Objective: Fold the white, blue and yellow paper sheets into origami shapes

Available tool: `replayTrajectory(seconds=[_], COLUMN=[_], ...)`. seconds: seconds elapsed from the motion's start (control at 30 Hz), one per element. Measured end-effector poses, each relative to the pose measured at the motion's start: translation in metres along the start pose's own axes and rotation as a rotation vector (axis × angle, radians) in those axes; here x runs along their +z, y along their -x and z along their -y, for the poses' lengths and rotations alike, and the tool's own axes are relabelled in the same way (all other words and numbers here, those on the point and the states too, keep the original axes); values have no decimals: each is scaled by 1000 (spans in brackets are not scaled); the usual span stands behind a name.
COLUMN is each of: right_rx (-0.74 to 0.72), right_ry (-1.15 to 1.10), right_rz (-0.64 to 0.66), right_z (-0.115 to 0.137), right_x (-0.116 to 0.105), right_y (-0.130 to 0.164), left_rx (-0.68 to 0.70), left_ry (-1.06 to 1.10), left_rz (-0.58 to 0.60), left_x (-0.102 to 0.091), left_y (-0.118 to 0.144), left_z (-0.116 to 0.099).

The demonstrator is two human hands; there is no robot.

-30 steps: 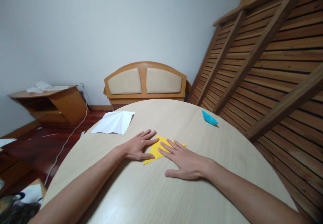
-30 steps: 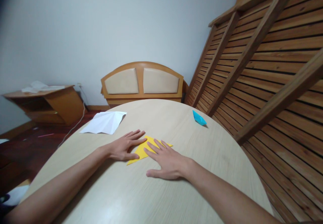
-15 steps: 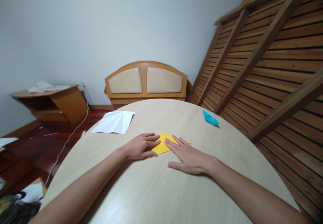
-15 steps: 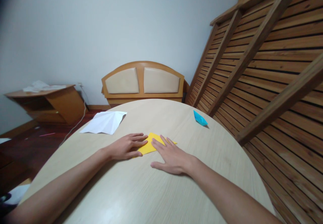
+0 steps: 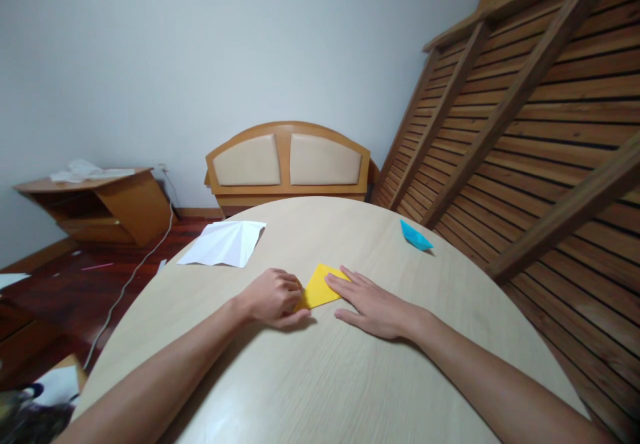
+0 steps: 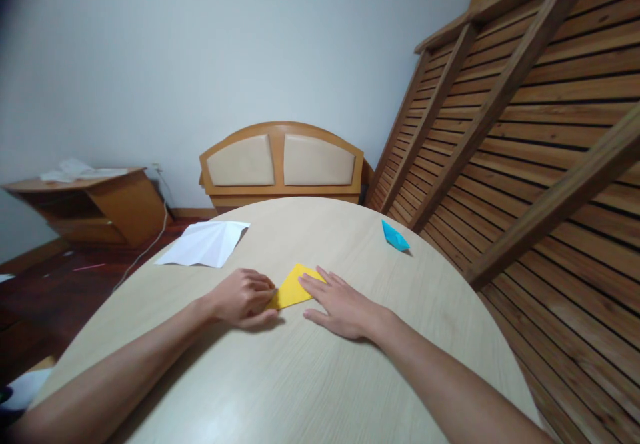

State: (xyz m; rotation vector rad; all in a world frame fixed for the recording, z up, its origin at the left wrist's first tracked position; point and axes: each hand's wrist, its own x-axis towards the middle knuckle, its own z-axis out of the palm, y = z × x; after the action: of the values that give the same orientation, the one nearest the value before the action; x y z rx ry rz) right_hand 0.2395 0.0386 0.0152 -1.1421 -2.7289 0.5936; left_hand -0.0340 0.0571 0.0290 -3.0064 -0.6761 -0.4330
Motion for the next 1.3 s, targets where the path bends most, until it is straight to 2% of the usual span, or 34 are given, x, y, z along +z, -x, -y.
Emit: replayTrajectory(seconds=[0.07, 0.17, 0.4, 0.73, 1.07, 1.3], right_rx=[2, 24, 16, -16, -60, -72], right_ry=[11, 31, 91, 56, 7, -18], right_rz=[-30, -72, -170, -240, -236, -249], right_z=[-1, -2, -2, -6, -7, -14], right_x=[1, 3, 1, 3, -2, -2], right_y=[-1, -2, -8, -9, -6, -6], left_rx=[-1, -74, -250, -267, -264, -256], left_ry=[-59, -36, 68, 55, 70, 41], left_rz=[-9, -30, 43, 11, -29, -7], left_x=[4, 7, 14, 18, 24, 23], left_y=[-1, -4, -7, -7, -5, -9], left_z=[-3, -8, -12, -11, -9, -12])
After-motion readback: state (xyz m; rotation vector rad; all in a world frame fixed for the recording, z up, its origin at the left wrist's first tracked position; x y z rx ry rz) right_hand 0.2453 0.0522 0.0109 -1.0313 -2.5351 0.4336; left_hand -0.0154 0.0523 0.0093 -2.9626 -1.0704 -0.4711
